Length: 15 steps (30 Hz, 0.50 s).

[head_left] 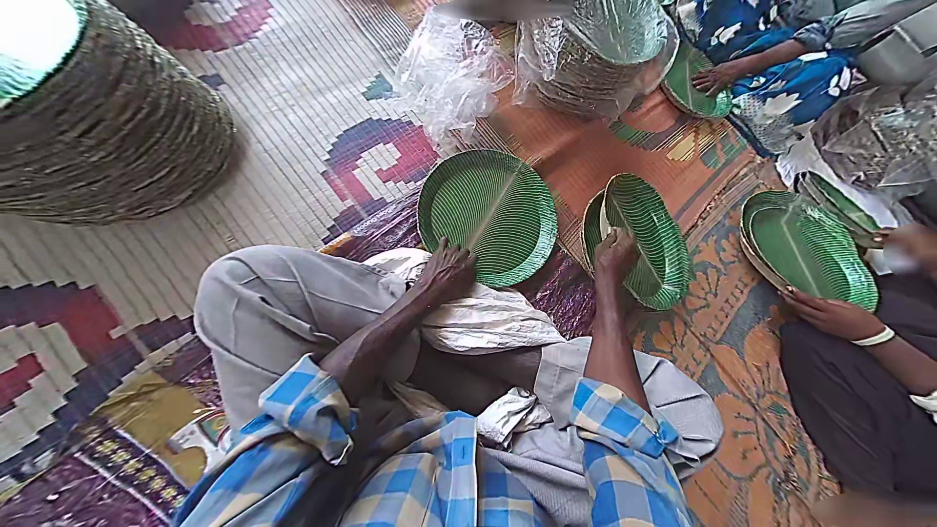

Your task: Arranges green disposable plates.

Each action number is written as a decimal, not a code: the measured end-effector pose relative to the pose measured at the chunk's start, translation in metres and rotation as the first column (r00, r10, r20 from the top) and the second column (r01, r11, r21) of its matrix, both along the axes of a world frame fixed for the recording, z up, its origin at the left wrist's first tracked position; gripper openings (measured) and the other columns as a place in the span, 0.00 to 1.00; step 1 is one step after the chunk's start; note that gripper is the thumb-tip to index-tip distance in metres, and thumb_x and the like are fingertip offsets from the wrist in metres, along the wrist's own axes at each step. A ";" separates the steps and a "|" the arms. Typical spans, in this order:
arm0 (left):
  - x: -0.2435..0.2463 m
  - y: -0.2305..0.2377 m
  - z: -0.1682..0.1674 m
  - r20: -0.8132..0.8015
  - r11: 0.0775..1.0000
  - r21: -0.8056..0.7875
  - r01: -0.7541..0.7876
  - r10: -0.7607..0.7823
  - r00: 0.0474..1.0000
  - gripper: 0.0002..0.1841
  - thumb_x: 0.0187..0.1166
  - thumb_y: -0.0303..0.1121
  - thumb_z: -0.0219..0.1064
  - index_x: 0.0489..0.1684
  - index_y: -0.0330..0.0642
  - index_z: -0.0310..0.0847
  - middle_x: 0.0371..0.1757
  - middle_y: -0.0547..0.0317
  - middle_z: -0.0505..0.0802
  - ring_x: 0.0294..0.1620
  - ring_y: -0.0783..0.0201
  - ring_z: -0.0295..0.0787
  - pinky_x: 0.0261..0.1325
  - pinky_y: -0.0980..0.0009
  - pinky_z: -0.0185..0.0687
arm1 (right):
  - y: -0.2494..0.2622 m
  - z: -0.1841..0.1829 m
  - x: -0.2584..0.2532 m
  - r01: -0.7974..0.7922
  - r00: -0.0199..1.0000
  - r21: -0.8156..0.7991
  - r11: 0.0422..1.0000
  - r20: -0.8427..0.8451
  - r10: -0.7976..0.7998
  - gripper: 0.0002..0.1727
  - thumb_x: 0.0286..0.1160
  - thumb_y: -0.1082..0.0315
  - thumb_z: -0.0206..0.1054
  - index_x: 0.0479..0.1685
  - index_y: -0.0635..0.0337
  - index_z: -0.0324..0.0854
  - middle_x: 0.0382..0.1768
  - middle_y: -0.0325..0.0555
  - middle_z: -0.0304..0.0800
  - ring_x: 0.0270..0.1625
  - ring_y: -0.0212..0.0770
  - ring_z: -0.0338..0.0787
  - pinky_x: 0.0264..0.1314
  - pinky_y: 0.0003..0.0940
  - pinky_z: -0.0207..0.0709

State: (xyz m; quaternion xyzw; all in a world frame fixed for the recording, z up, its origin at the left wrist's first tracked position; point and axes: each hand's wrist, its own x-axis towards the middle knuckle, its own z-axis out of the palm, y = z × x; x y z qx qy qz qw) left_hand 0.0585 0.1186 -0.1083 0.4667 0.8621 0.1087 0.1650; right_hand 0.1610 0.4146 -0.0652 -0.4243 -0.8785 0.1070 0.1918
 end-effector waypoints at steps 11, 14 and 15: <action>-0.002 -0.012 -0.002 -0.045 0.997 0.072 0.035 -0.032 0.998 0.16 0.86 0.41 0.59 0.50 0.39 0.89 0.52 0.41 0.92 0.61 0.39 0.87 0.68 0.38 0.73 | -0.107 -0.030 -0.016 -0.680 0.693 -0.337 0.652 -0.002 0.721 0.14 0.84 0.63 0.68 0.46 0.67 0.92 0.49 0.61 0.93 0.55 0.59 0.92 0.62 0.62 0.81; 0.001 -0.001 0.003 0.060 0.990 -0.137 0.012 -0.004 0.998 0.21 0.89 0.45 0.55 0.48 0.38 0.90 0.51 0.39 0.93 0.60 0.38 0.88 0.69 0.37 0.71 | -0.036 -0.014 -0.011 -0.360 0.932 -0.144 0.922 -0.021 0.361 0.20 0.82 0.59 0.69 0.54 0.70 0.90 0.57 0.66 0.90 0.61 0.64 0.89 0.67 0.64 0.78; 0.001 0.000 0.006 0.059 0.989 -0.146 -0.006 0.014 0.998 0.22 0.89 0.46 0.54 0.47 0.37 0.90 0.50 0.39 0.93 0.60 0.38 0.88 0.70 0.37 0.71 | -0.018 -0.013 -0.006 -0.249 0.965 -0.167 0.954 0.041 0.259 0.23 0.82 0.57 0.70 0.60 0.70 0.87 0.62 0.68 0.88 0.66 0.66 0.86 0.69 0.66 0.75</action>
